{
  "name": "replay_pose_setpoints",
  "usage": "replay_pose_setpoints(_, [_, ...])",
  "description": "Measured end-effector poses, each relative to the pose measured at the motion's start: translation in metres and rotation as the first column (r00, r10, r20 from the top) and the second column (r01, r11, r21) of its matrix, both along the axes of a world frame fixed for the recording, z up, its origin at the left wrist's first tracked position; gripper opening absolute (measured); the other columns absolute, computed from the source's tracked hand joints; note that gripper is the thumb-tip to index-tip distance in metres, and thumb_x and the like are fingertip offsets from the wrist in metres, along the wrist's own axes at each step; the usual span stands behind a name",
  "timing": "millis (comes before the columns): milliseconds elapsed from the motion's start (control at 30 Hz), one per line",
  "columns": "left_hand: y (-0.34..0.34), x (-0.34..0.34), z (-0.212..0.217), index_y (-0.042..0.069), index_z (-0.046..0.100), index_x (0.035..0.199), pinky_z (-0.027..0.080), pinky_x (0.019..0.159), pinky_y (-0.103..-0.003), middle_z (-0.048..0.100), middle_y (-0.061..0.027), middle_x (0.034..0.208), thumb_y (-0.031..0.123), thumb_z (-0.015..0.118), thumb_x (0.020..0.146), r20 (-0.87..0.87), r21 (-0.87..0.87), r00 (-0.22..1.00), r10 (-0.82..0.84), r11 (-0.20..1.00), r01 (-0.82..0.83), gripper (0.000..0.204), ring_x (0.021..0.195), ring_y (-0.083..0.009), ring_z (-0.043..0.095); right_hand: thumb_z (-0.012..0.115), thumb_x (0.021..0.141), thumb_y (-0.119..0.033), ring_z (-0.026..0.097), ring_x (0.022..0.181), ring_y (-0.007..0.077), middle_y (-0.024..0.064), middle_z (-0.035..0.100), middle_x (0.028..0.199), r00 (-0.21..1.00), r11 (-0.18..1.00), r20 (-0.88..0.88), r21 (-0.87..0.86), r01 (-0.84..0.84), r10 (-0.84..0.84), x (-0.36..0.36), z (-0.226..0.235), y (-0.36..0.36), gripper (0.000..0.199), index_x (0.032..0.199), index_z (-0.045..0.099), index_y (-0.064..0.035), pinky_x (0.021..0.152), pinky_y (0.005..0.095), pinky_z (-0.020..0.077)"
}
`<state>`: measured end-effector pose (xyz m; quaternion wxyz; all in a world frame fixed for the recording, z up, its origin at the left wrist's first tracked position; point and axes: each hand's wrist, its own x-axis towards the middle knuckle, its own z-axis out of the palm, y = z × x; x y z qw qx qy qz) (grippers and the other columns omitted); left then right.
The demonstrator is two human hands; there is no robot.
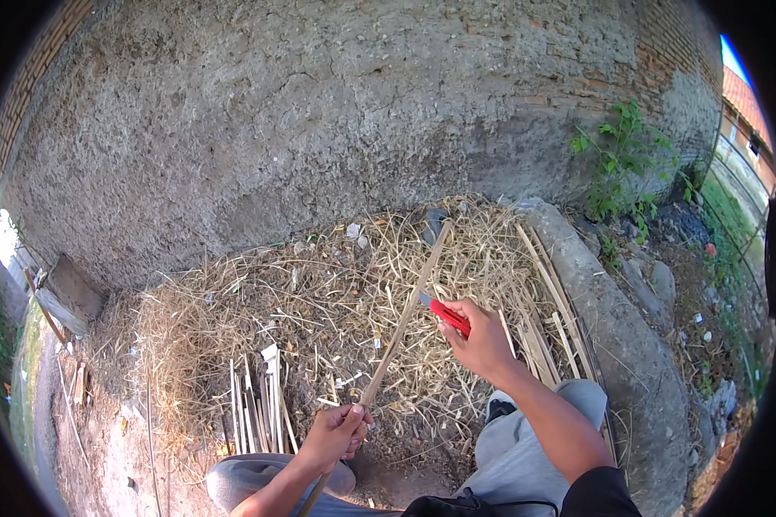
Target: The person shaves a long bamboo strip using a small handheld blade, repeatedly drawing the blade along the length of the strip while holding it over a pile of dry grass.
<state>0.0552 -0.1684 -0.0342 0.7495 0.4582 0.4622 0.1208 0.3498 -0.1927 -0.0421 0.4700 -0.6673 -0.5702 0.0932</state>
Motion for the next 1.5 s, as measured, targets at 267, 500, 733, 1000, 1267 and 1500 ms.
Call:
replay_pose_setpoints(267, [-0.002, 0.001, -0.006, -0.001, 0.059, 0.098, 0.028, 0.040, -0.022, 0.043, 0.0032, 0.060, 0.026, 0.046, 0.104, -0.028, 0.139, 0.999, -0.020, 0.990, 0.023, 0.031, 0.046, -0.0034, 0.034, 0.073, 0.084, -0.015, 0.069, 0.070, 0.0265, 0.0154, 0.069, 0.079, 1.000, 0.982, 0.012, -0.189, 0.009, -0.007, -0.007, 0.000, -0.001, 0.025, 0.104, 0.066, -0.0022, 0.064, 0.0357, 0.0529])
replay_pose_setpoints(500, [0.000, 0.001, -0.002, 0.000, 0.061, 0.097, 0.030, 0.041, -0.021, 0.047, 0.0036, 0.063, 0.027, 0.051, 0.102, -0.007, 0.161, 1.000, -0.026, 0.987, 0.027, 0.030, 0.048, -0.0022, 0.037, 0.073, 0.084, -0.025, 0.062, 0.054, 0.0254, 0.0164, 0.063, 0.064, 0.994, 0.971, 0.112, -0.235, 0.035, -0.008, -0.006, -0.003, 0.002, 0.026, 0.094, 0.070, -0.0006, 0.055, 0.0370, 0.0473])
replay_pose_setpoints(733, [0.010, -0.006, -0.015, 0.002, 0.062, 0.101, 0.034, 0.044, -0.022, 0.051, 0.0031, 0.066, 0.027, 0.058, 0.098, -0.097, 0.387, 0.987, -0.129, 0.909, 0.157, 0.025, 0.051, -0.0035, 0.043, 0.070, 0.087, -0.037, 0.051, 0.048, 0.0185, 0.0106, 0.054, 0.055, 0.998, 0.951, 0.006, -0.306, -0.050, 0.055, -0.016, 0.005, 0.004, 0.039, 0.083, 0.067, 0.0014, 0.051, 0.0340, 0.0417])
replay_pose_setpoints(1000, [0.010, 0.004, 0.000, 0.002, 0.053, 0.126, 0.037, 0.049, -0.023, 0.049, 0.0041, 0.068, 0.017, 0.055, 0.099, -0.173, 0.347, 0.947, -0.271, 0.883, 0.316, 0.031, 0.056, -0.0042, 0.044, 0.059, 0.096, -0.040, 0.043, 0.047, 0.0159, 0.0028, 0.047, 0.053, 0.885, 0.905, -0.463, -0.355, -0.236, 0.049, -0.028, -0.007, 0.010, 0.046, 0.078, 0.062, 0.0025, 0.049, 0.0333, 0.0370])
replay_pose_setpoints(1267, [0.008, 0.000, -0.024, 0.001, 0.061, 0.106, 0.041, 0.058, -0.024, 0.055, 0.0013, 0.067, 0.016, 0.055, 0.098, -0.233, 0.553, 0.959, -0.159, 0.790, 0.265, 0.019, 0.062, -0.0055, 0.049, 0.061, 0.088, -0.029, 0.064, 0.060, 0.0353, 0.0201, 0.063, 0.064, 0.961, 0.895, 0.178, -0.430, -0.119, 0.213, -0.046, -0.010, -0.002, 0.031, 0.080, 0.065, 0.0017, 0.062, 0.0460, 0.0501])
replay_pose_setpoints(1500, [0.001, 0.018, -0.011, -0.001, 0.061, 0.095, 0.040, 0.055, -0.026, 0.055, -0.0002, 0.066, 0.018, 0.048, 0.101, -0.304, 0.470, 0.943, -0.133, 0.841, 0.270, 0.024, 0.059, -0.0061, 0.048, 0.063, 0.081, -0.024, 0.067, 0.067, 0.0396, 0.0217, 0.066, 0.068, 0.942, 0.872, 0.268, -0.487, -0.048, 0.202, -0.065, -0.016, -0.008, 0.023, 0.080, 0.068, -0.0012, 0.067, 0.0488, 0.0534])
